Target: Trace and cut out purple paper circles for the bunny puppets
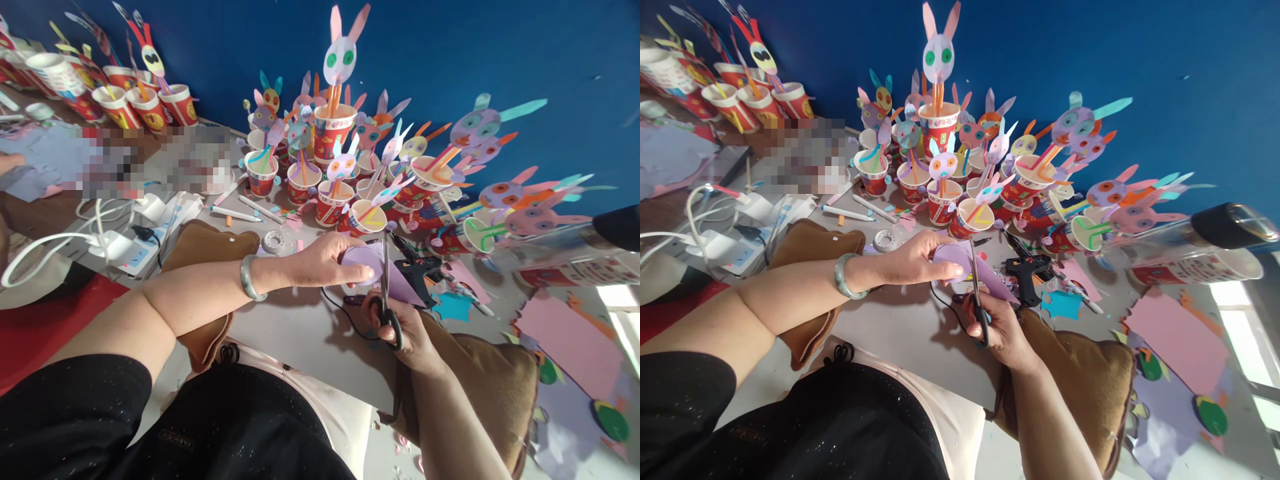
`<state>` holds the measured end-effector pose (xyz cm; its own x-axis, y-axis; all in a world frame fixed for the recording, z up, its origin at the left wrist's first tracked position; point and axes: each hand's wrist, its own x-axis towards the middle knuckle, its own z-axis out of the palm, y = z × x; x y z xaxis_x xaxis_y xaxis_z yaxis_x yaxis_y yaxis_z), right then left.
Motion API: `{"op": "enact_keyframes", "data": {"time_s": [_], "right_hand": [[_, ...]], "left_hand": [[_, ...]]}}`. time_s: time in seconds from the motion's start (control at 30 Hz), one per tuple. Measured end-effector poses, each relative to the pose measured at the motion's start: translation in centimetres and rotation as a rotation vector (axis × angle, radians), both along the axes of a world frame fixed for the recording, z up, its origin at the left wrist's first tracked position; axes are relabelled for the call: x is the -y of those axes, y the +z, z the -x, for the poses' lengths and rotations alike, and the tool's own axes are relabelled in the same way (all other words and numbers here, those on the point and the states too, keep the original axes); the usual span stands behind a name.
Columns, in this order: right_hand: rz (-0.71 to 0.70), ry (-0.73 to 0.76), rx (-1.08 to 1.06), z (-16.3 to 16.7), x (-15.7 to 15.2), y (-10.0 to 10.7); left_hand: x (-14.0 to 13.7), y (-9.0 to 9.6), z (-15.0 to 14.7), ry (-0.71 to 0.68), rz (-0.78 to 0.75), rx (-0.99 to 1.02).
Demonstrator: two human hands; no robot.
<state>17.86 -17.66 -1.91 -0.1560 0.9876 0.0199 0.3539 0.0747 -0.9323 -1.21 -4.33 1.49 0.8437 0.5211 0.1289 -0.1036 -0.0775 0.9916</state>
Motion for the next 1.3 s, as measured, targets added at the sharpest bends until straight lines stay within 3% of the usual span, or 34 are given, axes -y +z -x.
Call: {"op": "enact_keyframes", "data": {"time_s": [0.9, 1.3], "right_hand": [[-0.036, -0.008, 0.009, -0.09, -0.06, -0.22], [-0.007, 0.014, -0.017, 0.15, -0.19, -0.14]], "left_hand": [[-0.10, -0.57, -0.36, 0.021, 0.078, 0.073], [-0.04, -0.38, -0.16, -0.004, 0.003, 0.004]]}}
